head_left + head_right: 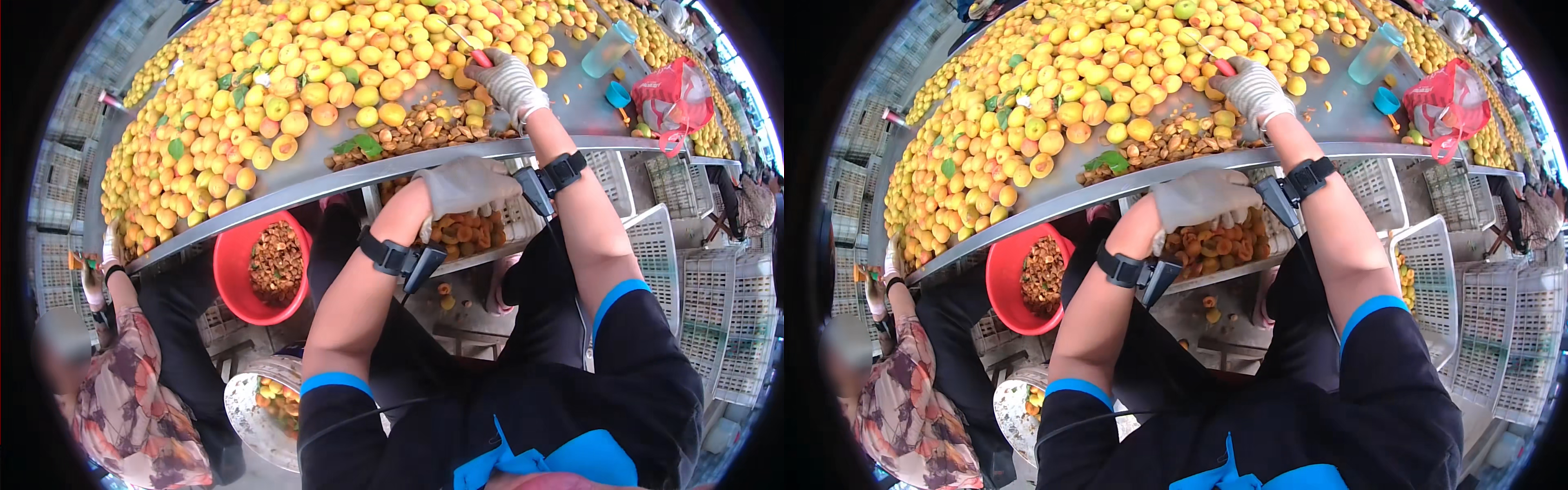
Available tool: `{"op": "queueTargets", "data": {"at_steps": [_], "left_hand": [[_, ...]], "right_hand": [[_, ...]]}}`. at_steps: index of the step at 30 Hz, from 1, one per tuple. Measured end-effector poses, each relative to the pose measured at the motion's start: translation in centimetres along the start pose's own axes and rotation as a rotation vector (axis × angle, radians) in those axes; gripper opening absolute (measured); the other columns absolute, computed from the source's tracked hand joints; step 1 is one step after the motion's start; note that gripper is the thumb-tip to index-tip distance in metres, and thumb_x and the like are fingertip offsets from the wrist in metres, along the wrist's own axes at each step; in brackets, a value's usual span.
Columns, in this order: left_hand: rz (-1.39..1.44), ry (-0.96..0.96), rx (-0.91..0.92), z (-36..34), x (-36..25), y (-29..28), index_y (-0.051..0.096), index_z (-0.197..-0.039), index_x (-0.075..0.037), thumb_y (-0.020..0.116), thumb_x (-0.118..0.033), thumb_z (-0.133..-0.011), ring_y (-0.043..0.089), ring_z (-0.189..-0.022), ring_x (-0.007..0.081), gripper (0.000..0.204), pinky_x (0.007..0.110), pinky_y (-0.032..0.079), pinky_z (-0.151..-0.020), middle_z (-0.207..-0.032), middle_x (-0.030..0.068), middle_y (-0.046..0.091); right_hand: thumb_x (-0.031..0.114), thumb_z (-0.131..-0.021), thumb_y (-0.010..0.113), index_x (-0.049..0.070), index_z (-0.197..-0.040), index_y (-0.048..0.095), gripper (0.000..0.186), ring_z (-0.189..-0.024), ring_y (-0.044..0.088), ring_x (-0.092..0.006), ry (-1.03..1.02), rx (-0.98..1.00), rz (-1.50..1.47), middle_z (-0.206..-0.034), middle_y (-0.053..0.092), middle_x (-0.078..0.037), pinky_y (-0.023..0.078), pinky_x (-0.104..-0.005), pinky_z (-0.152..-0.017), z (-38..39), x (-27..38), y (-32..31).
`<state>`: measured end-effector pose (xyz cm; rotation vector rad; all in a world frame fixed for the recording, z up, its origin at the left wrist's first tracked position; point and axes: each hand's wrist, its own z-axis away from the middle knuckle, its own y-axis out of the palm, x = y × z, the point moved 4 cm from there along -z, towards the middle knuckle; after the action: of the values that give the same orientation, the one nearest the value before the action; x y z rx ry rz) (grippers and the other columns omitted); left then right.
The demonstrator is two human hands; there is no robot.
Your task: Using a small paring knife to slice apricots in half and remove the pits on a large metal sorting table.
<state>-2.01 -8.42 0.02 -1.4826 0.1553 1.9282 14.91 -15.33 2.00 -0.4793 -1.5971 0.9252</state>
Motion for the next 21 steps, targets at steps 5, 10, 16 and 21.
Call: {"op": "queueTargets", "data": {"at_steps": [5, 10, 16, 21], "left_hand": [[0.416, -0.076, -0.032, 1.5, -0.3, -1.6, 0.065, -0.086, -0.004, 0.060, -0.036, -0.087, 0.055, -0.055, 0.0091, 0.033, 0.022, 0.040, -0.047, -0.068, 0.0032, 0.062], [0.548, -0.055, -0.080, 1.2, 0.5, -2.1, 0.065, -0.091, -0.004, 0.058, -0.035, -0.091, 0.058, -0.058, 0.0105, 0.032, 0.022, 0.041, -0.049, -0.074, 0.0046, 0.065], [0.996, 0.209, -0.819, 0.2, 3.6, -7.6, 0.061, -0.102, -0.005, 0.057, -0.040, -0.091, 0.060, -0.069, 0.0132, 0.038, 0.027, 0.048, -0.062, -0.084, 0.0054, 0.063], [1.122, 0.212, -1.080, -1.9, 4.4, -8.0, 0.056, -0.110, -0.005, 0.054, -0.049, -0.091, 0.062, -0.087, 0.0171, 0.048, 0.033, 0.051, -0.073, -0.098, 0.0091, 0.062]], "right_hand": [[0.028, -0.080, 0.068, 0.007, -0.113, 0.063, 0.040, -0.098, 0.065, -0.0353, -0.155, 0.056, 0.458, -0.104, 0.068, -0.019, 0.051, -0.0435, -0.085, -0.5, 1.3, 0.8], [0.026, -0.079, 0.067, 0.008, -0.111, 0.063, 0.037, -0.100, 0.065, -0.0353, -0.182, 0.088, 0.502, -0.106, 0.068, -0.018, 0.052, -0.0433, -0.086, -1.2, 0.2, 2.0], [0.043, -0.076, 0.077, 0.006, -0.100, 0.063, 0.047, -0.057, 0.057, -0.0150, -0.066, 0.179, -0.347, -0.066, 0.058, -0.005, 0.047, -0.0301, -0.052, 0.9, 1.8, 0.1], [0.047, -0.084, 0.071, 0.006, -0.105, 0.060, 0.048, -0.040, 0.044, -0.0080, 0.065, 0.366, -0.734, -0.054, 0.045, 0.002, 0.030, -0.0238, -0.035, 7.0, 4.9, 1.6]]}}
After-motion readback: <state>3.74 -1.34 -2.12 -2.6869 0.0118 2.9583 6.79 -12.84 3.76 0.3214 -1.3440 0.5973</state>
